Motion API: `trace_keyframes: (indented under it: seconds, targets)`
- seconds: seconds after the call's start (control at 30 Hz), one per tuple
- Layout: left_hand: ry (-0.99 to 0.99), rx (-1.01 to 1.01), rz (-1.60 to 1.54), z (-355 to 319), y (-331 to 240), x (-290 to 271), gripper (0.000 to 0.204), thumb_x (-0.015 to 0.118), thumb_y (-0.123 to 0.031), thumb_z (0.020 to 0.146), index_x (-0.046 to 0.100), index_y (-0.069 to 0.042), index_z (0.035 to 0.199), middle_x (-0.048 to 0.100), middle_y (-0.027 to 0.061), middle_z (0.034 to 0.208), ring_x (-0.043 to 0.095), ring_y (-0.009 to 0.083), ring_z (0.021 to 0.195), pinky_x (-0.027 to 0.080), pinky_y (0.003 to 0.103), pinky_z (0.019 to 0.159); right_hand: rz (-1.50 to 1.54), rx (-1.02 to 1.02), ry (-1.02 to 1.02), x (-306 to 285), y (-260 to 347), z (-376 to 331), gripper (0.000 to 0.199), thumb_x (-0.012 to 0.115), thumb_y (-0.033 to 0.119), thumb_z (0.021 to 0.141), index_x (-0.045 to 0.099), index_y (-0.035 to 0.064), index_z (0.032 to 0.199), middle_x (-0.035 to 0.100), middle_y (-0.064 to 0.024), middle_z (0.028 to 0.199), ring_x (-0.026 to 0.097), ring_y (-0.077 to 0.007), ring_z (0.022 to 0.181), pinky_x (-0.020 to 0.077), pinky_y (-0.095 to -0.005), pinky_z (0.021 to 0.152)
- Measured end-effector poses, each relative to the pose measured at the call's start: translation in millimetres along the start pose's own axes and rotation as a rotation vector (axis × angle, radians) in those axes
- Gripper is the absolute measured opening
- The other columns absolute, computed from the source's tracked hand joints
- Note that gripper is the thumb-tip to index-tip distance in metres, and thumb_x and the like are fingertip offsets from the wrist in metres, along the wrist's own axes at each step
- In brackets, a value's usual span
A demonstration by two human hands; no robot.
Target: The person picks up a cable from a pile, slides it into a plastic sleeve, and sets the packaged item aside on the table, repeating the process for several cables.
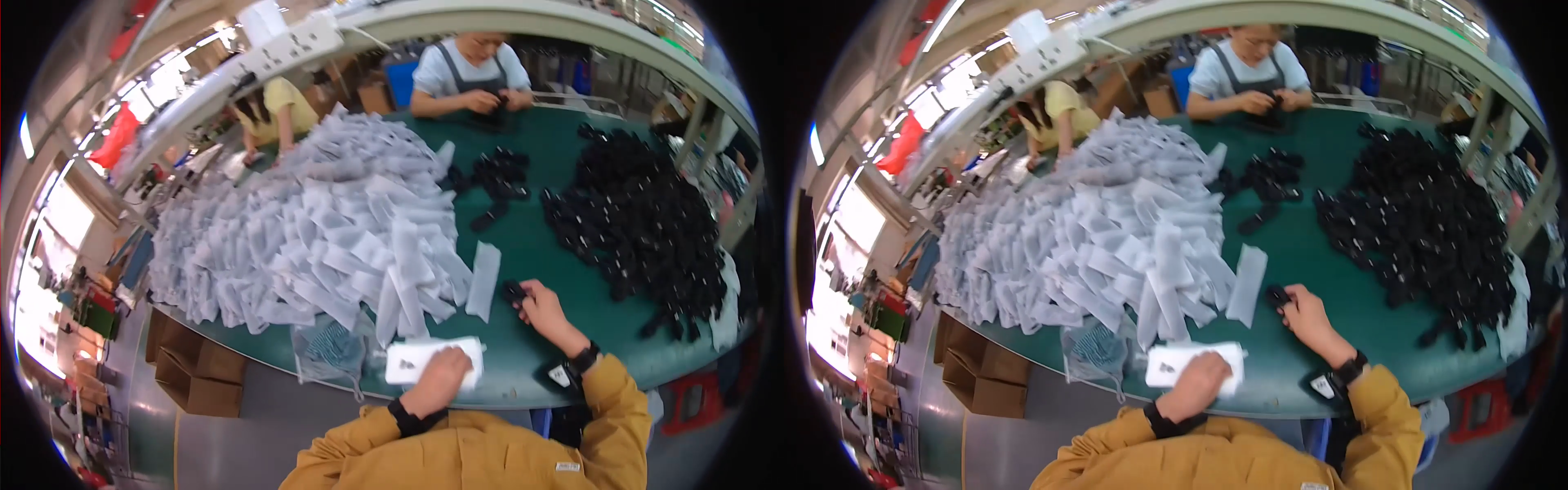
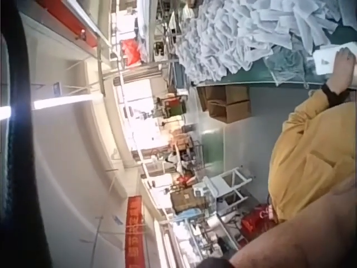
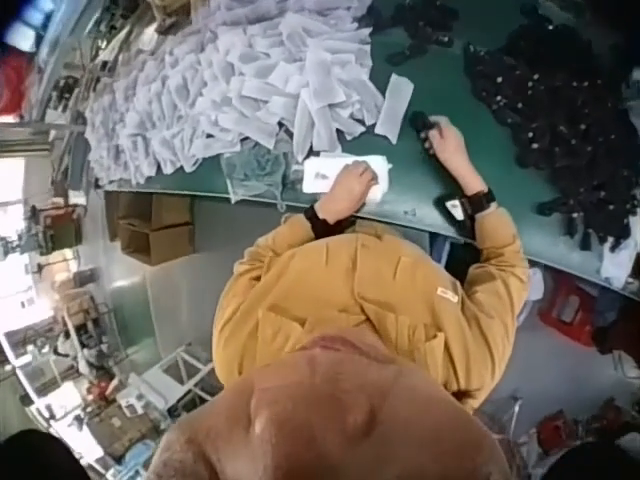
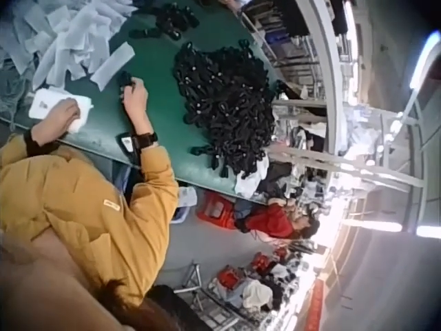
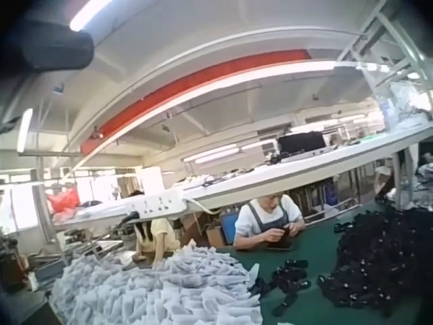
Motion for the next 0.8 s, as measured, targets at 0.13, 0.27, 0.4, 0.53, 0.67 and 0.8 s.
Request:
trace_keyframes:
  seconds: [0.13, 0.27, 0.4, 0.53, 0.67, 0.8]
  targets:
    - [-0.104, 0.033, 0.024, 1, 13, -5, 0.007, 0.060, -0.007, 0.082, 0.058, -0.002, 0.087, 0.056, 0.0177, 0.082, 0.056, 0.0363, 0.080, 0.045, 0.045, 0.072, 0.360, -0.006, 0.078, 12, 10, -23, 0.029, 0.052, 0.009, 0.096, 0.057, -0.0032, 0.121, 0.067, -0.0073, 0.089, 0.057, -0.0088, 0.062, 0.0476, -0.0225, 0.054]
    - [-0.095, -0.152, -0.140, 2, 16, -12, 0.005, 0.059, -0.004, 0.087, 0.057, 0.001, 0.087, 0.058, 0.0202, 0.082, 0.058, 0.0392, 0.078, 0.046, 0.046, 0.071, 0.277, -0.037, -0.027, 26, 14, -67, 0.030, 0.058, 0.012, 0.097, 0.058, -0.0011, 0.124, 0.067, -0.0059, 0.090, 0.056, -0.0085, 0.062, 0.0477, -0.0234, 0.055]
    - [-0.129, -0.253, -0.206, 2, 23, -10, 0.005, 0.061, -0.002, 0.090, 0.059, 0.002, 0.092, 0.063, 0.0166, 0.082, 0.062, 0.0342, 0.073, 0.050, 0.037, 0.067, 0.018, -0.303, -0.135, 34, 34, -107, 0.026, 0.060, 0.010, 0.095, 0.064, 0.0022, 0.119, 0.067, -0.0047, 0.092, 0.056, -0.0085, 0.063, 0.0480, -0.0258, 0.055]
    - [-0.128, -0.328, -0.333, -4, 19, -9, 0.007, 0.062, 0.000, 0.086, 0.056, 0.002, 0.088, 0.060, 0.0183, 0.084, 0.061, 0.0382, 0.079, 0.048, 0.041, 0.069, -0.339, -0.611, -0.179, 43, 49, -132, 0.023, 0.062, 0.009, 0.094, 0.067, 0.0038, 0.116, 0.067, -0.0043, 0.092, 0.056, -0.0088, 0.061, 0.0476, -0.0276, 0.055]
    - [-0.128, -0.391, -0.373, -7, 15, -13, 0.007, 0.062, 0.000, 0.087, 0.055, 0.002, 0.089, 0.059, 0.0173, 0.084, 0.059, 0.0375, 0.078, 0.048, 0.040, 0.068, -0.586, -0.789, -0.123, 59, 57, -142, 0.021, 0.063, 0.011, 0.094, 0.068, 0.0039, 0.113, 0.066, -0.0046, 0.089, 0.056, -0.0098, 0.060, 0.0466, -0.0287, 0.055]
    - [-0.146, -0.210, -0.296, -3, -2, -21, 0.008, 0.062, 0.002, 0.085, 0.056, 0.001, 0.089, 0.059, 0.0161, 0.088, 0.058, 0.0354, 0.082, 0.047, 0.040, 0.072, -0.209, -0.341, 0.009, 64, 37, -122, 0.017, 0.064, 0.012, 0.093, 0.068, 0.0036, 0.108, 0.064, -0.0048, 0.086, 0.057, -0.0108, 0.061, 0.0457, -0.0287, 0.054]
Point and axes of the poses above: each hand's wrist, its own z-axis towards the middle knuckle, its own x-axis out of the palm, y = z × x, the point moved 6 cm from there along z, towards the middle knuckle
